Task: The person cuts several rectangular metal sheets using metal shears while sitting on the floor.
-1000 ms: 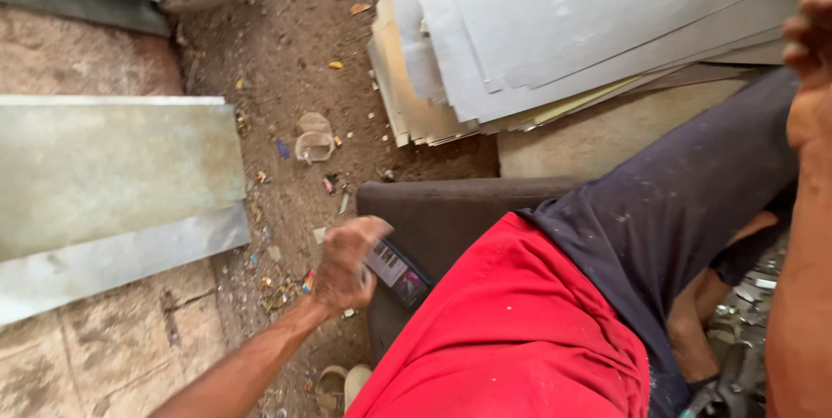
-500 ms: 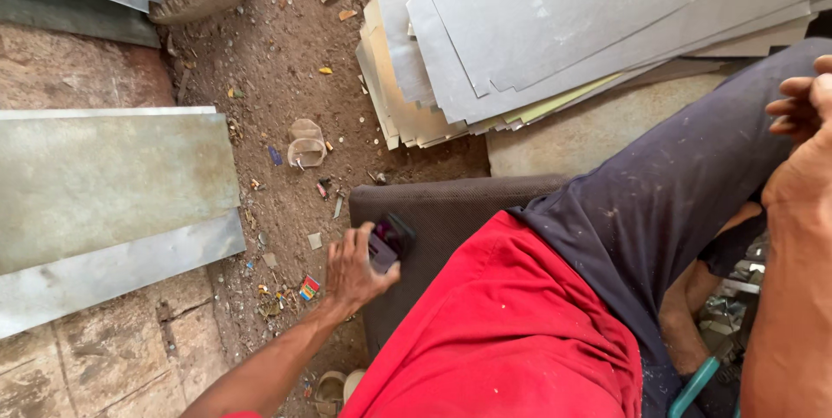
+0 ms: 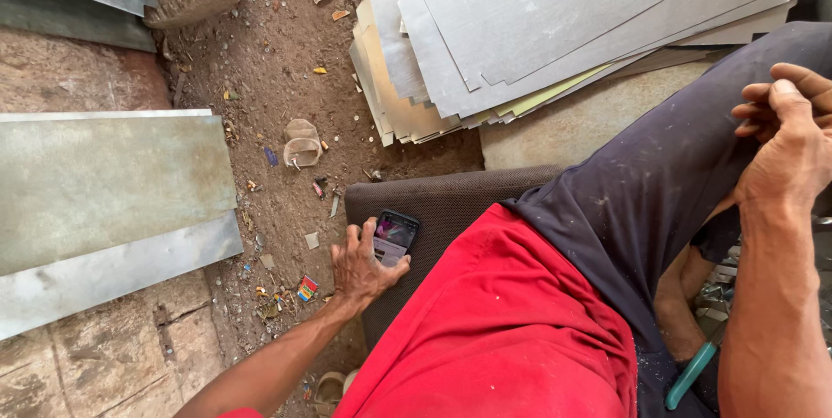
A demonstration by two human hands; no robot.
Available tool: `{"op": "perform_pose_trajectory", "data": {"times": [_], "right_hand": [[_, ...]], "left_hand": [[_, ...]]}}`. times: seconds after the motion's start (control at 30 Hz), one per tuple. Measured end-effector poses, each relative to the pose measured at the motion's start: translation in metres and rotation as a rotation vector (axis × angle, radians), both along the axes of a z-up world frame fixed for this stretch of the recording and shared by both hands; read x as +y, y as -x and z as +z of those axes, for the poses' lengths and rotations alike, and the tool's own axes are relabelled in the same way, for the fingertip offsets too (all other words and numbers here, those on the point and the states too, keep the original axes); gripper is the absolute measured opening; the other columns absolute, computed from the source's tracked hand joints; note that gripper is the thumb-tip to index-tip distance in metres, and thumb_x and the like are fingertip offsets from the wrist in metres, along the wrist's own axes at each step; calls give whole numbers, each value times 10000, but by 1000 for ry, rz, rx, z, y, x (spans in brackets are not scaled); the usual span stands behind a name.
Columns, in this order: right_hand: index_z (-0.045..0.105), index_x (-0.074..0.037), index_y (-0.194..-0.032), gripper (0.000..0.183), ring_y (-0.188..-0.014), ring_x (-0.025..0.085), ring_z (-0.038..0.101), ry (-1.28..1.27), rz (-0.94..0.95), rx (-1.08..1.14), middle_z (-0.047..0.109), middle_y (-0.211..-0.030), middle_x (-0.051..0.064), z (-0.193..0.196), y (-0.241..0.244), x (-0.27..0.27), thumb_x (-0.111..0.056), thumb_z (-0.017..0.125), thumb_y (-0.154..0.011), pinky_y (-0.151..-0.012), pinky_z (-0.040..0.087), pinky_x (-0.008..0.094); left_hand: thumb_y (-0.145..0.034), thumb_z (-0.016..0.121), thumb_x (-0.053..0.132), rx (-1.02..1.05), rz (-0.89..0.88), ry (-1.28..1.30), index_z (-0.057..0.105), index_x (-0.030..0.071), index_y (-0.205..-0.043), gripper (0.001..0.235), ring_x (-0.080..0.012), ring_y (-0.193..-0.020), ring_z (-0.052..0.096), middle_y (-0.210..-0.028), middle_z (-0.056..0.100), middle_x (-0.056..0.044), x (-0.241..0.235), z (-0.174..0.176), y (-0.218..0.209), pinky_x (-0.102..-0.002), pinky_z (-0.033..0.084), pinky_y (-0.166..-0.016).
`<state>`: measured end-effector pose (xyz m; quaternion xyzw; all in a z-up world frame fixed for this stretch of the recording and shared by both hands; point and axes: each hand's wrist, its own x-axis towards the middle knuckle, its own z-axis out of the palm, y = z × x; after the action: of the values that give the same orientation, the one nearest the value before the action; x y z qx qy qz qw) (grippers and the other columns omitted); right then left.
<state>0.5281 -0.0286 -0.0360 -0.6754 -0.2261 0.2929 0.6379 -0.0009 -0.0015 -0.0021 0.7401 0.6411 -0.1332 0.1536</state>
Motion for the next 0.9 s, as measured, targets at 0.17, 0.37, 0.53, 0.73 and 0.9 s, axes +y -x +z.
{"op": "perform_pose_trajectory", "data": {"times": [0.17,0.37,0.53,0.73,0.9], "right_hand": [[653,-11,-1294,182,-867,132,711,-4,1,-17,740,-1064,101,-3,-2,-1,-55,539,-1159,-740,544,226],[666,2,-1259,173,-815,140,705,-35,-25,38,738,-1031,113,6,3,3,-25,551,-1133,-703,542,225],[699,8,-1202,184,-785,143,702,-28,-56,51,739,-998,123,31,14,5,-2,566,-1075,-678,542,242],[718,47,-1118,162,-803,217,692,283,-85,-388,728,-931,156,46,25,-69,-59,653,-1016,-745,559,340],[677,-13,-1227,637,-1003,415,699,1273,82,-500,706,-1125,245,50,59,-174,-521,691,-842,-827,552,497]], "left_hand": [[-581,868,527,-18,-16,-47,487,117,-1360,959,-267,-865,583,-1059,525,-113,0,5,-4,-478,433,-768],[-586,869,516,-31,-13,-47,490,118,-1353,943,-287,-894,598,-1070,528,-119,2,15,-14,-507,439,-797],[-622,844,563,-56,-47,-40,472,80,-1362,959,-341,-969,612,-1158,562,-151,-7,19,-11,-534,450,-836],[-781,766,318,-397,-210,-327,613,60,-1223,534,-354,-1050,635,-1142,623,-145,37,44,-81,-494,475,-853],[-894,712,79,-977,-329,-185,729,47,-1045,155,-251,-806,706,-949,732,-122,97,54,-235,-341,557,-706]]}}
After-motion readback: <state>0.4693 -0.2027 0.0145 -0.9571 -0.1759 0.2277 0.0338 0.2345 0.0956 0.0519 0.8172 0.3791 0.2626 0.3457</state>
